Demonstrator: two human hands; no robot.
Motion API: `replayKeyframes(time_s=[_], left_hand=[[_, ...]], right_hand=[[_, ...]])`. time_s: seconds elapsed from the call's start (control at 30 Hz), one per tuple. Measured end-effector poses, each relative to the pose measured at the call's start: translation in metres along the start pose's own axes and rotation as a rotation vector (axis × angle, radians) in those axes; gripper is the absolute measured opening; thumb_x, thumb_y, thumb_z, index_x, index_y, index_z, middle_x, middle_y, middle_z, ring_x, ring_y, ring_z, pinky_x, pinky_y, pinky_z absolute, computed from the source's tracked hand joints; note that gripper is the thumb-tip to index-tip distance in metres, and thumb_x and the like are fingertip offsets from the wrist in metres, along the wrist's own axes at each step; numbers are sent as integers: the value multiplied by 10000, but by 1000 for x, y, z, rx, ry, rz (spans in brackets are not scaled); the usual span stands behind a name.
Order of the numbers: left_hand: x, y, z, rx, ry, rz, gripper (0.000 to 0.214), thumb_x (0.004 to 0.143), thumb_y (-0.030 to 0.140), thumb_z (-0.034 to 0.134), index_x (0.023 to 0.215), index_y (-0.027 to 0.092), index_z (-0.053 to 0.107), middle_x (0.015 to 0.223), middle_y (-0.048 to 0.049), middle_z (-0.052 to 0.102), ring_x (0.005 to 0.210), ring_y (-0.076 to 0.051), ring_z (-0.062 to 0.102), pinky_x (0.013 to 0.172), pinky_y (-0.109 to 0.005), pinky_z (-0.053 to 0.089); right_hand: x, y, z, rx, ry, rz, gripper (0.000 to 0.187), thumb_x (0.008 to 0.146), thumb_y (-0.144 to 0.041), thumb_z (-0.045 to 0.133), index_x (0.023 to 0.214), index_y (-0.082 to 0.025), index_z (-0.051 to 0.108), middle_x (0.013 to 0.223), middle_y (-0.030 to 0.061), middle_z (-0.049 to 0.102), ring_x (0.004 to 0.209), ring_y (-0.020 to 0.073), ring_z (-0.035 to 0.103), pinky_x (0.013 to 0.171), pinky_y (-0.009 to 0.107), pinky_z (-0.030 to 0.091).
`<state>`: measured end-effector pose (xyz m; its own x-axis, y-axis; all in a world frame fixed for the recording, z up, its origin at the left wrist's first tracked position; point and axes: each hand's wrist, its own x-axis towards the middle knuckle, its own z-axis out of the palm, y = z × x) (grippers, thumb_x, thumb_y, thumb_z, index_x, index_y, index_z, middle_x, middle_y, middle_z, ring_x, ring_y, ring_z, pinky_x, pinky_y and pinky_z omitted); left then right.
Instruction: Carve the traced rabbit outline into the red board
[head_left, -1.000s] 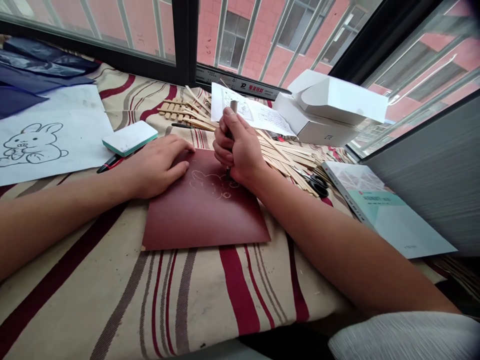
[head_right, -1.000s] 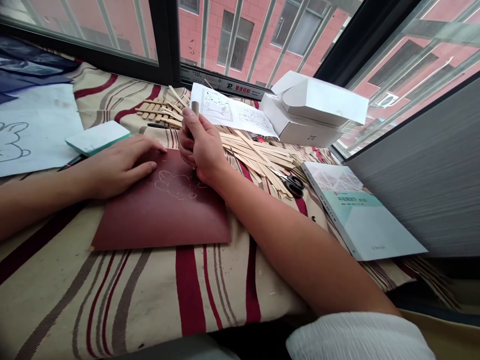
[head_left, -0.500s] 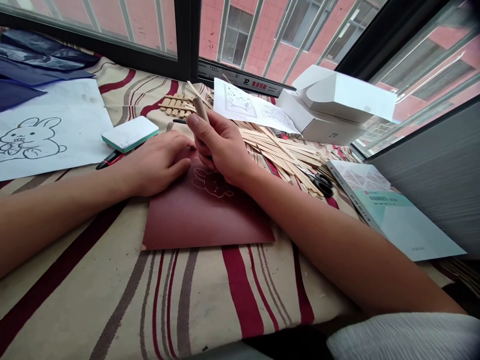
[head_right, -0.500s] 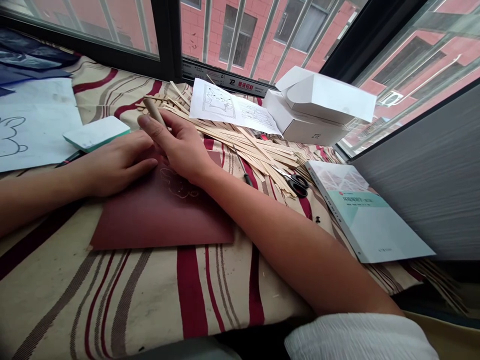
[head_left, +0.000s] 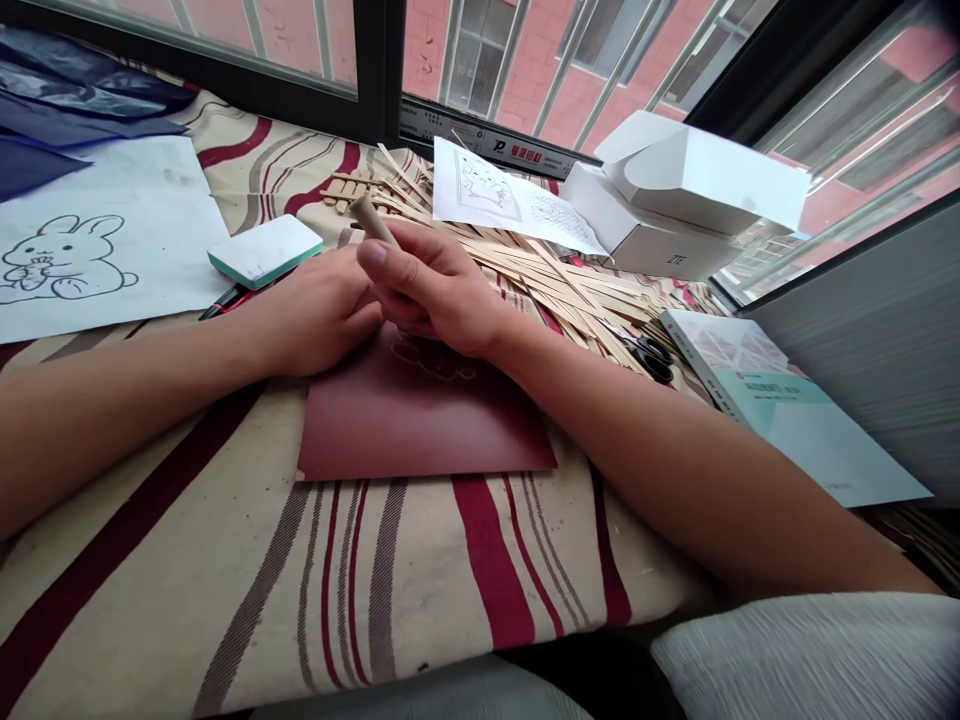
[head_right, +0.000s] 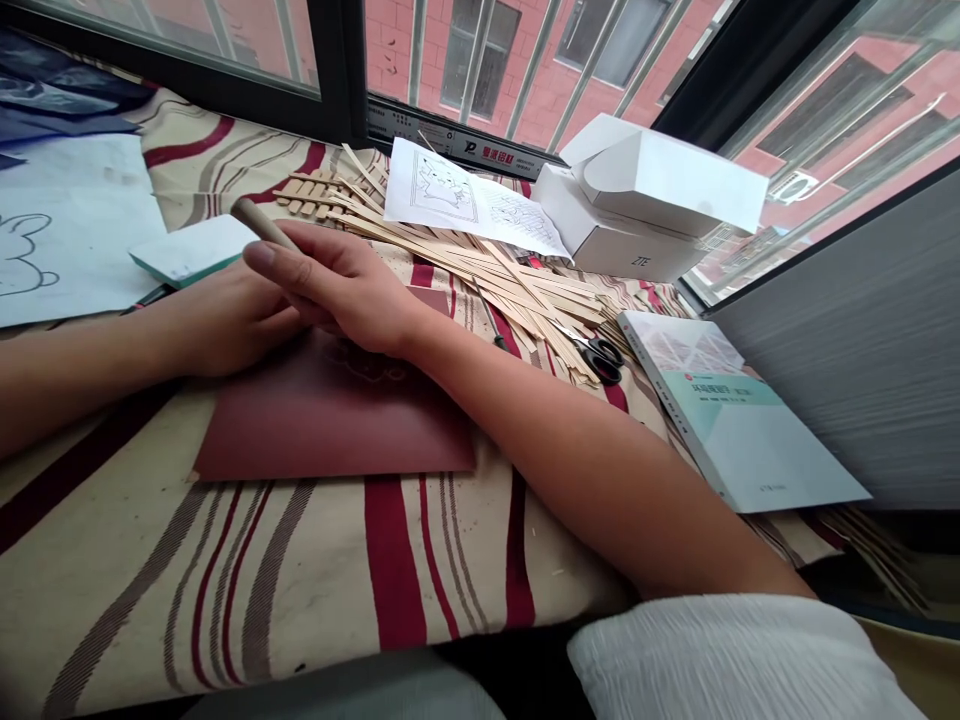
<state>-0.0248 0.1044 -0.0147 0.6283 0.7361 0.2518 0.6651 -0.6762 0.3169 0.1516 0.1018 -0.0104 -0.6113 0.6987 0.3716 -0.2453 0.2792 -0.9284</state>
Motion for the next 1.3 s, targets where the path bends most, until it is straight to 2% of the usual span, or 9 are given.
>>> replayKeyframes(time_s=[0.2,0.27,0.43,0.53,0.6,0.77,0.83,1.1,1.3], left_hand=[[-1,-6,5,66,-21,-128,547,966,508,324,1258,131,592,1243,-173,634,1233,-378,605,1146,-596,483],[-1,-8,6,69,-13,-119,499,964,500,329,1218,165,599,1219,-157,631,1220,-363,607,1143,-580,485],[1,-9,5,25,2,-5,393,960,406,375,1132,162,631,1263,-146,655,1249,-338,600,1170,-564,476],[1,-8,4,25,-6,1,426,978,400,362,1162,138,644,1283,-145,655,1269,-340,593,1185,-556,464],[1,-7,4,22,-15,-15,443,983,403,360,1178,126,645,1282,-141,650,1272,-344,595,1185,-551,463],[0,-6,6,46,-13,-95,507,980,426,359,1282,95,597,1299,-186,628,1274,-363,590,1183,-588,453],[0,-7,6,55,-10,-103,502,972,430,364,1293,116,589,1307,-180,629,1283,-357,588,1193,-575,448],[2,2,0,36,-35,-23,475,999,359,301,1198,92,641,1372,-213,643,1291,-347,583,1183,-570,462],[1,2,1,3,3,-16,483,993,375,328,1235,87,629,1420,-212,616,1337,-337,567,1210,-543,441]], right_hand=[[7,5,4,-321,581,-38,408,1063,-280,619,704,-194,444,653,-50,413,609,65,403,546,148,320],[7,6,2,-297,557,-24,413,1074,-264,605,706,-195,433,637,-59,397,580,53,376,537,147,311],[0,-4,-1,39,82,69,374,1136,-251,479,771,-233,398,536,-117,314,432,40,269,433,169,246],[-1,-6,0,76,-14,50,357,1139,-227,420,784,-242,387,505,-129,291,395,42,220,402,181,199],[1,-4,2,-60,66,19,344,1125,-230,471,789,-234,398,531,-118,315,429,42,280,440,172,245],[7,5,3,-474,537,-27,391,1089,-249,578,739,-210,408,670,-65,422,602,62,407,602,200,358],[7,6,2,-534,582,-8,391,1086,-274,586,740,-210,415,684,-55,437,637,74,432,615,211,365],[-1,-4,-3,-56,-12,57,253,1138,-268,435,890,-224,459,556,-122,307,432,29,297,447,133,272],[0,0,-2,-177,-46,4,289,1095,-302,555,831,-206,488,614,-101,386,507,25,391,524,130,375]])
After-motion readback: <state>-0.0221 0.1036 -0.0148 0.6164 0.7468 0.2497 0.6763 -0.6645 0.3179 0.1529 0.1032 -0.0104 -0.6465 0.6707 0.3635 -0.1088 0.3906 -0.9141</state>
